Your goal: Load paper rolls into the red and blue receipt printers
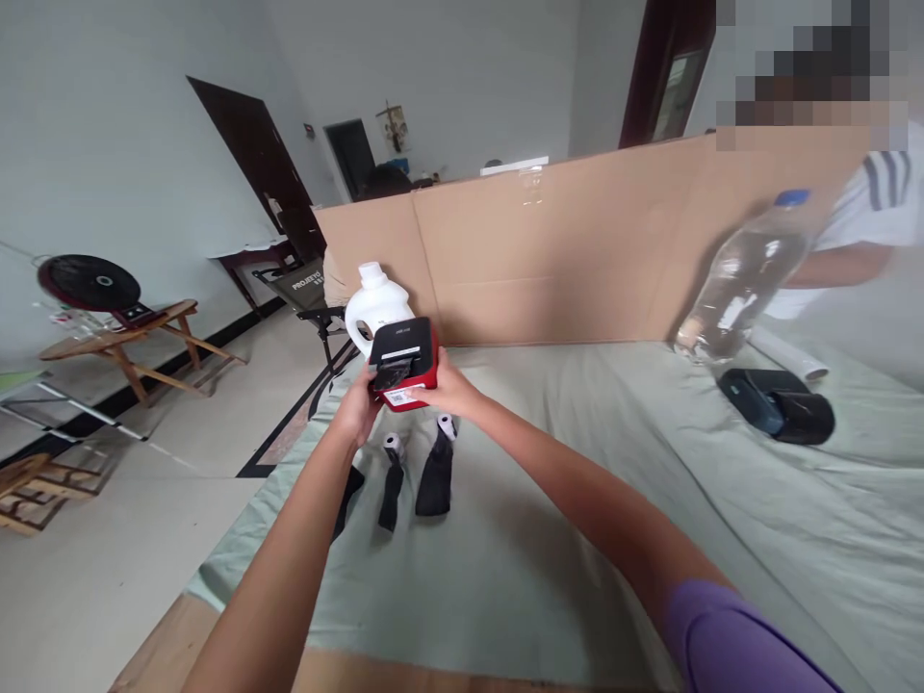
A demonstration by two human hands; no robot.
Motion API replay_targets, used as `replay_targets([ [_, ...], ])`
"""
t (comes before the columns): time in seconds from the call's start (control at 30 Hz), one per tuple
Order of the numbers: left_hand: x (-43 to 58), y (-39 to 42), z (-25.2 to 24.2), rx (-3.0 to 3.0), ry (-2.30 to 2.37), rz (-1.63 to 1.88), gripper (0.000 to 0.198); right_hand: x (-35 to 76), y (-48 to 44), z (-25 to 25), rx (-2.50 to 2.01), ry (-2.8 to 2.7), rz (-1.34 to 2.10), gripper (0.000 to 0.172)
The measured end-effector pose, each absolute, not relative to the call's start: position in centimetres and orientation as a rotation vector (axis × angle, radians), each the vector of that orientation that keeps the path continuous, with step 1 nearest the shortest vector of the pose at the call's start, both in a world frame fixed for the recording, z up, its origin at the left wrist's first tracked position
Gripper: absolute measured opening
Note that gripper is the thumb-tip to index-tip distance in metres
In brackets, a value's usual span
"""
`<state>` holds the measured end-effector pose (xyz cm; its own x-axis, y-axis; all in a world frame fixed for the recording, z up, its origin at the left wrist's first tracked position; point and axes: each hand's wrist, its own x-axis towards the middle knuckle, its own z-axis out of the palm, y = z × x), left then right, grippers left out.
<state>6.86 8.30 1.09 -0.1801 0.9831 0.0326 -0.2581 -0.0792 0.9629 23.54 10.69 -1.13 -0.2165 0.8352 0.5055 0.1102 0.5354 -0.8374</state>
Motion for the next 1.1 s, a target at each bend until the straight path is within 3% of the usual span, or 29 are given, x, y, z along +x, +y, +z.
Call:
replay_targets([
  [0.13,14.3,4.4,0.9,1.280,0.845,1.549,0.052,29.7,4.4,-0.5,-0.819,-1.444,0.698,0.089],
  [0.3,23.3,-2.1,-4.7,1.468,0.819,1.430,0.068,38.5,-4.0,-3.6,-1.084,-1.288,0.564,0.104],
  [0.47,26.5,-5.8,-8.3,1.462,0.755,1.275,0.072,41.8,-9.2,-5.6,-1.113,-1.255,0.630,0.100],
  [1.1,26.9,-5.8,-9.9,1.453,0.879,1.256,0.069,42.6,-8.7,-8.8,-1.238,-1.330,0.558,0.093],
])
